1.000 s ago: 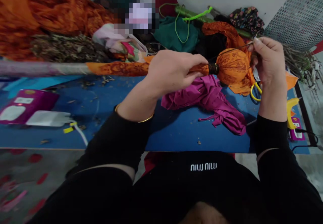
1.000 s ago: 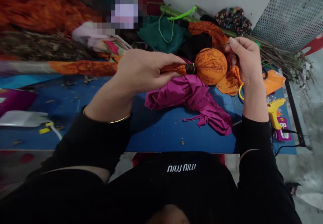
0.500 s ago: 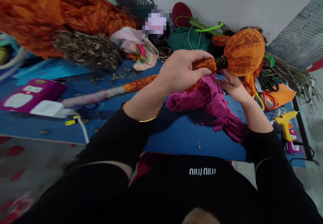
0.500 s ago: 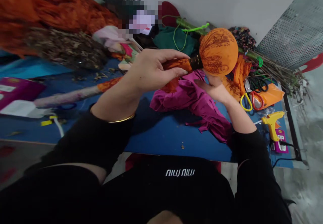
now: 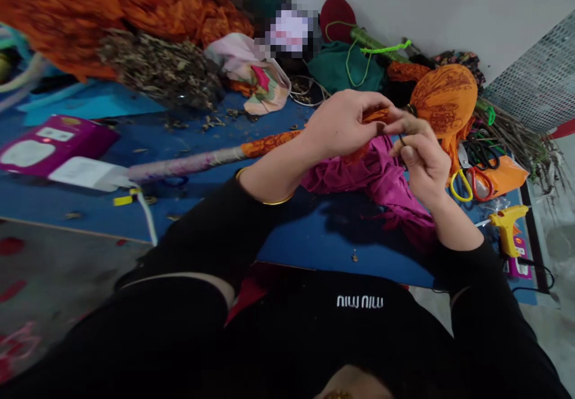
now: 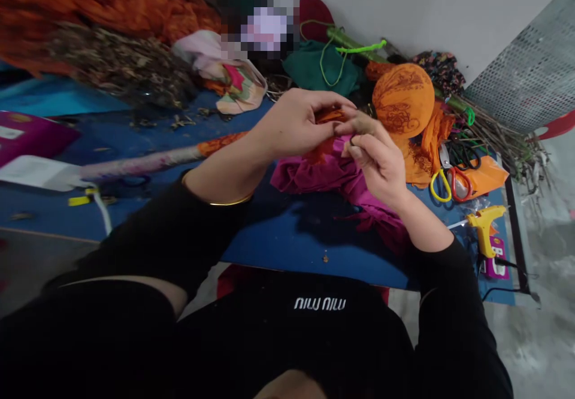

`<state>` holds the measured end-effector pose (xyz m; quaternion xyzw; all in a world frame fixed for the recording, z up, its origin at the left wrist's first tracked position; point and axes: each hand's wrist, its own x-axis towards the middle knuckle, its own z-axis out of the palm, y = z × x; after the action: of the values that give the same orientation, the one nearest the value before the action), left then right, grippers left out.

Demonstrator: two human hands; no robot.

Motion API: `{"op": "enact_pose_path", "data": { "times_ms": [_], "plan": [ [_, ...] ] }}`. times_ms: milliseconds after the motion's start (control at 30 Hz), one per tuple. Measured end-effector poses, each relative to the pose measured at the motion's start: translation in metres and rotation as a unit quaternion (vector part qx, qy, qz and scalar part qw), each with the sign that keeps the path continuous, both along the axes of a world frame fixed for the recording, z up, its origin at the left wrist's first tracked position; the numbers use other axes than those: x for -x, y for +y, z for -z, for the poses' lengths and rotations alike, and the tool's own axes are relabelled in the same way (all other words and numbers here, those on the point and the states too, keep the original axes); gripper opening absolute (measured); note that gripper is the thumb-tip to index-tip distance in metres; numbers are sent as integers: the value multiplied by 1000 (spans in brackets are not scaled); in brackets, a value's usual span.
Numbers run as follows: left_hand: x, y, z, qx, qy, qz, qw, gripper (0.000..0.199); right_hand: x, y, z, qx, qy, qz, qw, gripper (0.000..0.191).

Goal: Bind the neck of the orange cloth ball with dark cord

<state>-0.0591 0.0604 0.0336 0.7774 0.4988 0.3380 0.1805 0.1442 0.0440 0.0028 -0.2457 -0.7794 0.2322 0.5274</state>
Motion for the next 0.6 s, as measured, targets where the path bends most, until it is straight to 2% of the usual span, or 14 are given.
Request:
{"op": "enact_pose_path", "data": {
  "times_ms": [33,100,167,233,333,600],
  "plan": [
    [-2,0,2,8,-2,15,1000,41,1,3,4,20,25,-20,999,47],
    [-8,-1,5,24,9,26,999,40,2,9,12,72,87,-11,994,50],
    [-13,-4,7,28,37,-6,999,39,0,13,18,120,128,33,984,52],
    [-18,-7,8,29,64,-39,997,39,-3,14,19,153,111,59,980,51],
    [-24,-13,9,25,89,-57,994,40,-7,9,16,164,92,58,980,48],
    [-26,-9,21,7,98,-58,994,42,2,-7,8,205,147,57,966,49]
  ]
}}
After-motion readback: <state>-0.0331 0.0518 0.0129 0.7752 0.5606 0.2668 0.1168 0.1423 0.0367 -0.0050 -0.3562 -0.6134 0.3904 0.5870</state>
